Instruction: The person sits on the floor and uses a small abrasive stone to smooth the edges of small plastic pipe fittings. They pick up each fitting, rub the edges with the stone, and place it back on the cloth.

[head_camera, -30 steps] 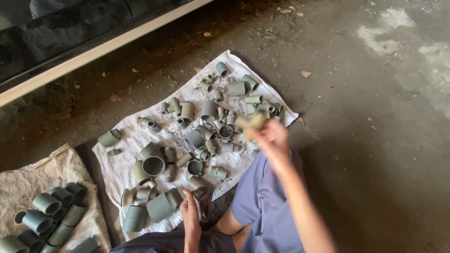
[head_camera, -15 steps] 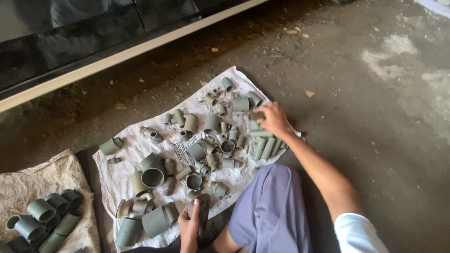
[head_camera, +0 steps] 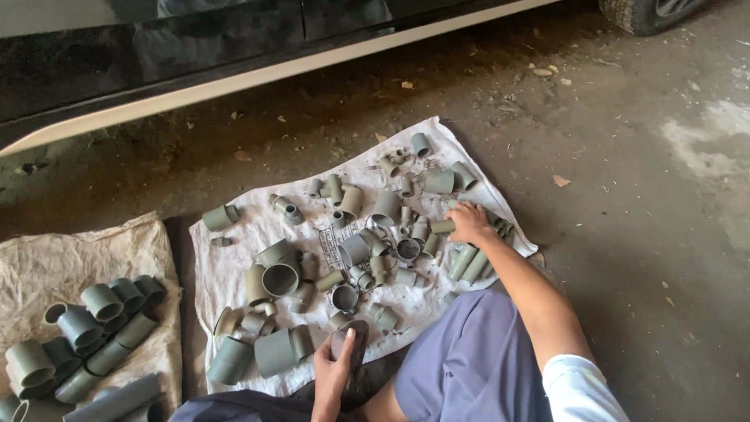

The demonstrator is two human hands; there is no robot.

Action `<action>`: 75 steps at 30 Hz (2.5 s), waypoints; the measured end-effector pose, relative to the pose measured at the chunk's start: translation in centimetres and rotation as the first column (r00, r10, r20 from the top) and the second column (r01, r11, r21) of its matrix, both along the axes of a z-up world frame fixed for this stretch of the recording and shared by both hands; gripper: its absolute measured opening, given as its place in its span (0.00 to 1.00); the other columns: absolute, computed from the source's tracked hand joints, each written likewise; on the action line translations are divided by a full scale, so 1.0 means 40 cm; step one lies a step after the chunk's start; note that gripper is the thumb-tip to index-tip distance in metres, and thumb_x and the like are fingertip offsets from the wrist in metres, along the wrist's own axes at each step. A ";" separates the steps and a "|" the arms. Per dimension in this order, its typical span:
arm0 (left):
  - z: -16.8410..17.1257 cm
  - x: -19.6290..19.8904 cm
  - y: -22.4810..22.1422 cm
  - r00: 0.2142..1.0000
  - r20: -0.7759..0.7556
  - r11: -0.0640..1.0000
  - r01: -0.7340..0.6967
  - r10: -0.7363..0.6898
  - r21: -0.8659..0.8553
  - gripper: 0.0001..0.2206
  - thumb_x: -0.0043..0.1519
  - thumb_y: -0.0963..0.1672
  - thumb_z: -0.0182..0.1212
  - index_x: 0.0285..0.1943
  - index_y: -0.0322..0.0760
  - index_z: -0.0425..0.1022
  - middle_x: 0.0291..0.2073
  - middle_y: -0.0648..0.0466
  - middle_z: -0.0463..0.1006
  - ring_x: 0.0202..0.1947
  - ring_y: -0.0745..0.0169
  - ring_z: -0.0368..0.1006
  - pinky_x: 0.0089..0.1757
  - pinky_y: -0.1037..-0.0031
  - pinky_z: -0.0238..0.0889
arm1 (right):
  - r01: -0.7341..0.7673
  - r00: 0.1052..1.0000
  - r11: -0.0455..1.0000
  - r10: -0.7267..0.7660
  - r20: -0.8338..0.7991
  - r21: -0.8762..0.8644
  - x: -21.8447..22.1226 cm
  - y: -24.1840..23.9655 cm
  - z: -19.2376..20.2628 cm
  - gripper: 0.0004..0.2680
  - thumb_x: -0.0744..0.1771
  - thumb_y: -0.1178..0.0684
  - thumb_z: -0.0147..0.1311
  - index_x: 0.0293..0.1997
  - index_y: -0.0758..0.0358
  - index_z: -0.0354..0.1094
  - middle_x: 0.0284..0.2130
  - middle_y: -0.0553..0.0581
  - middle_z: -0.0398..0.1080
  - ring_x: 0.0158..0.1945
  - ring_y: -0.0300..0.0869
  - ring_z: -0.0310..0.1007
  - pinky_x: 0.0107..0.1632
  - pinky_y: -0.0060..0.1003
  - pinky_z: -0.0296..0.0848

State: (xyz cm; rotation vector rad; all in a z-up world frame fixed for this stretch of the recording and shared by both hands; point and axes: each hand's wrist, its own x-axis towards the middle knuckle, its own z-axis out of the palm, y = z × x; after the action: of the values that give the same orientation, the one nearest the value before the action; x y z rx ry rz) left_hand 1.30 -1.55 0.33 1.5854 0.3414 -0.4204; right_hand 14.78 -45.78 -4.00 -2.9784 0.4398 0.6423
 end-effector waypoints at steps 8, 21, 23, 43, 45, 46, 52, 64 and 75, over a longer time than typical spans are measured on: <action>0.095 0.003 -0.017 0.998 -0.057 0.999 0.038 -0.037 0.011 0.14 0.59 0.49 0.67 0.36 0.31 0.82 0.28 0.53 0.80 0.33 0.67 0.71 0.37 0.74 0.63 | 0.081 0.957 0.973 -0.136 0.256 0.214 -0.039 0.068 0.147 0.21 0.63 0.55 0.65 0.63 0.50 0.67 0.57 0.55 0.71 0.44 0.41 0.66 0.45 0.36 0.68; -0.068 -0.027 -0.013 0.802 0.498 0.942 0.249 -0.331 0.225 0.14 0.72 0.47 0.45 0.34 0.37 0.65 0.25 0.51 0.68 0.26 0.59 0.63 0.32 0.64 0.54 | 0.316 0.855 0.307 -0.502 -0.130 0.897 -0.500 0.630 0.440 0.21 0.64 0.38 0.54 0.64 0.47 0.69 0.59 0.47 0.75 0.56 0.36 0.77 0.48 0.28 0.78; -0.046 -0.042 -0.024 0.727 0.574 0.925 0.263 -0.376 0.273 0.12 0.70 0.44 0.47 0.33 0.37 0.65 0.26 0.50 0.68 0.28 0.54 0.64 0.34 0.62 0.55 | 0.340 0.837 0.332 -0.533 -0.123 0.880 -0.525 0.688 0.323 0.25 0.63 0.36 0.54 0.69 0.45 0.61 0.63 0.51 0.68 0.60 0.38 0.73 0.52 0.30 0.76; 0.026 -0.014 -0.029 0.853 0.522 0.999 0.020 -0.030 0.026 0.18 0.65 0.48 0.58 0.59 0.34 0.77 0.56 0.48 0.80 0.59 0.55 0.73 0.57 0.65 0.64 | 0.090 0.472 0.221 -0.868 0.154 0.971 -0.447 0.738 0.043 0.13 0.69 0.41 0.52 0.29 0.55 0.61 0.21 0.45 0.56 0.28 0.33 0.56 0.34 0.33 0.56; 0.025 -0.009 -0.020 0.814 0.580 0.998 -0.040 0.001 0.055 0.14 0.70 0.47 0.51 0.46 0.37 0.82 0.44 0.54 0.83 0.50 0.61 0.77 0.48 0.70 0.68 | -0.038 0.489 0.303 -0.825 0.283 0.952 -0.440 0.739 0.023 0.16 0.71 0.41 0.47 0.23 0.55 0.56 0.20 0.49 0.56 0.25 0.37 0.56 0.33 0.34 0.56; 0.026 -0.011 -0.023 0.815 0.579 0.998 -0.037 -0.001 0.054 0.14 0.70 0.47 0.51 0.46 0.37 0.82 0.44 0.54 0.83 0.50 0.61 0.77 0.48 0.70 0.68 | -0.036 0.486 0.305 -0.827 0.283 0.952 -0.440 0.740 0.031 0.16 0.71 0.41 0.47 0.23 0.55 0.56 0.20 0.49 0.56 0.25 0.37 0.56 0.33 0.34 0.56; 0.010 -0.022 -0.025 0.886 0.448 0.992 -0.097 0.122 -0.079 0.24 0.56 0.42 0.73 0.17 0.44 0.55 0.28 0.52 0.80 0.41 0.68 0.78 0.42 0.70 0.67 | -0.021 0.574 0.178 -0.803 0.157 0.984 -0.444 0.756 0.091 0.06 0.67 0.51 0.59 0.36 0.61 0.72 0.26 0.49 0.71 0.28 0.34 0.67 0.31 0.29 0.65; -0.065 -0.014 -0.036 0.974 0.225 0.968 0.048 0.009 -0.245 0.08 0.61 0.42 0.69 0.45 0.32 0.81 0.38 0.43 0.85 0.44 0.60 0.76 0.45 0.61 0.72 | 0.009 0.850 0.251 -0.512 0.124 0.968 -0.371 0.700 0.087 0.05 0.62 0.55 0.69 0.36 0.60 0.79 0.30 0.54 0.77 0.33 0.37 0.75 0.34 0.32 0.77; 0.030 -0.005 -0.002 0.923 0.321 0.976 -0.177 0.211 -0.130 0.11 0.67 0.42 0.61 0.31 0.33 0.82 0.24 0.54 0.77 0.32 0.70 0.68 0.38 0.68 0.69 | 0.125 0.772 0.180 -0.635 0.018 0.976 -0.370 0.740 0.027 0.08 0.62 0.50 0.69 0.31 0.62 0.77 0.40 0.59 0.79 0.42 0.42 0.76 0.46 0.35 0.73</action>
State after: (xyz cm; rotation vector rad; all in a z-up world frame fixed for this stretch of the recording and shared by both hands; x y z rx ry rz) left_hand 1.08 -1.63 1.53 1.4780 0.2105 -0.0112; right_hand -0.04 -16.17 -2.93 -1.5797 0.5077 0.0421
